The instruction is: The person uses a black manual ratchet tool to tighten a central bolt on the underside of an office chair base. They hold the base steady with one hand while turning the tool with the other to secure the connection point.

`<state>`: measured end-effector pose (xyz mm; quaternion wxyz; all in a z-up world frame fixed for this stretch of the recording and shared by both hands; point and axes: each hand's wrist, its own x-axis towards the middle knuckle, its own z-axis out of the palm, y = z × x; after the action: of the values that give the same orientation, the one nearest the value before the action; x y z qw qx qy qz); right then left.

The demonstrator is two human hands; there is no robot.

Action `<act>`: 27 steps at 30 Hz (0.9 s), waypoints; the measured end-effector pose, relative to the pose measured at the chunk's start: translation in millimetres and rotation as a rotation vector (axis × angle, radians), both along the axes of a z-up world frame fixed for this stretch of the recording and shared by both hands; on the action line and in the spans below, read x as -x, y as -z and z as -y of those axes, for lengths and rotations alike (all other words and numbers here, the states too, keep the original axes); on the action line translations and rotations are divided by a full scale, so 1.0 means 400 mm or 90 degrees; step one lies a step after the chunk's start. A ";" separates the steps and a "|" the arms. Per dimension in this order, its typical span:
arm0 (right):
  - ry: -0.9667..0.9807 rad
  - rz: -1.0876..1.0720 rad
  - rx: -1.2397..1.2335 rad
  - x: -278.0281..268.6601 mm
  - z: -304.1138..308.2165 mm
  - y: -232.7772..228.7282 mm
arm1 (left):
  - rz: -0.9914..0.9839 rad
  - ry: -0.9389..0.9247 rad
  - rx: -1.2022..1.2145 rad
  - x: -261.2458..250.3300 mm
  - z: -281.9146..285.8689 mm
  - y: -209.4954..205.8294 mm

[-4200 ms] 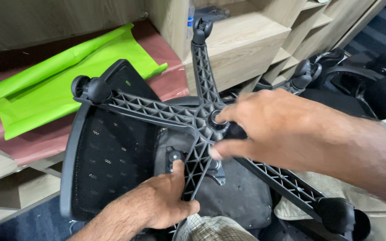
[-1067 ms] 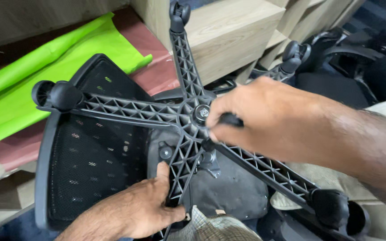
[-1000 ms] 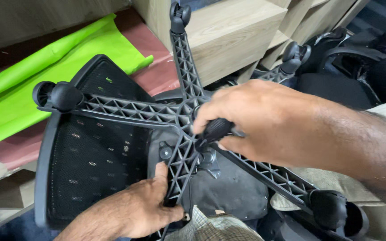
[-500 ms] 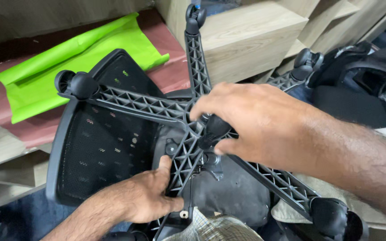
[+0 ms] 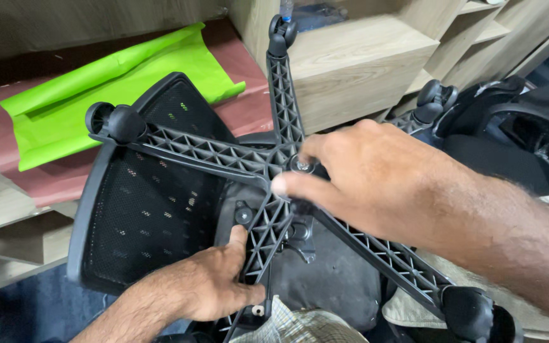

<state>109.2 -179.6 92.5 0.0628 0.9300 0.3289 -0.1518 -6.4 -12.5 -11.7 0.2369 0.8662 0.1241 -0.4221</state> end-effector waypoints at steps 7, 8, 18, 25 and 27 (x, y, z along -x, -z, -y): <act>-0.412 0.082 -0.356 -0.009 0.012 0.010 | -0.019 0.012 -0.009 -0.005 0.001 0.000; -0.405 0.095 -0.351 -0.013 0.007 0.010 | -0.035 0.009 -0.004 -0.008 0.000 0.001; -0.017 -0.006 -0.066 0.059 -0.041 -0.098 | 0.025 0.026 0.022 0.000 -0.006 0.018; 0.042 0.077 -0.094 0.065 -0.059 -0.141 | 0.007 0.011 0.029 -0.003 -0.006 0.002; 0.043 0.069 -0.074 0.061 -0.063 -0.137 | 0.012 0.011 0.035 -0.003 -0.006 0.000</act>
<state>84.9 -154.5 147.4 0.0210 0.9495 0.3016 -0.0839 -5.3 -10.2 -11.6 0.2581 0.8643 0.1032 -0.4193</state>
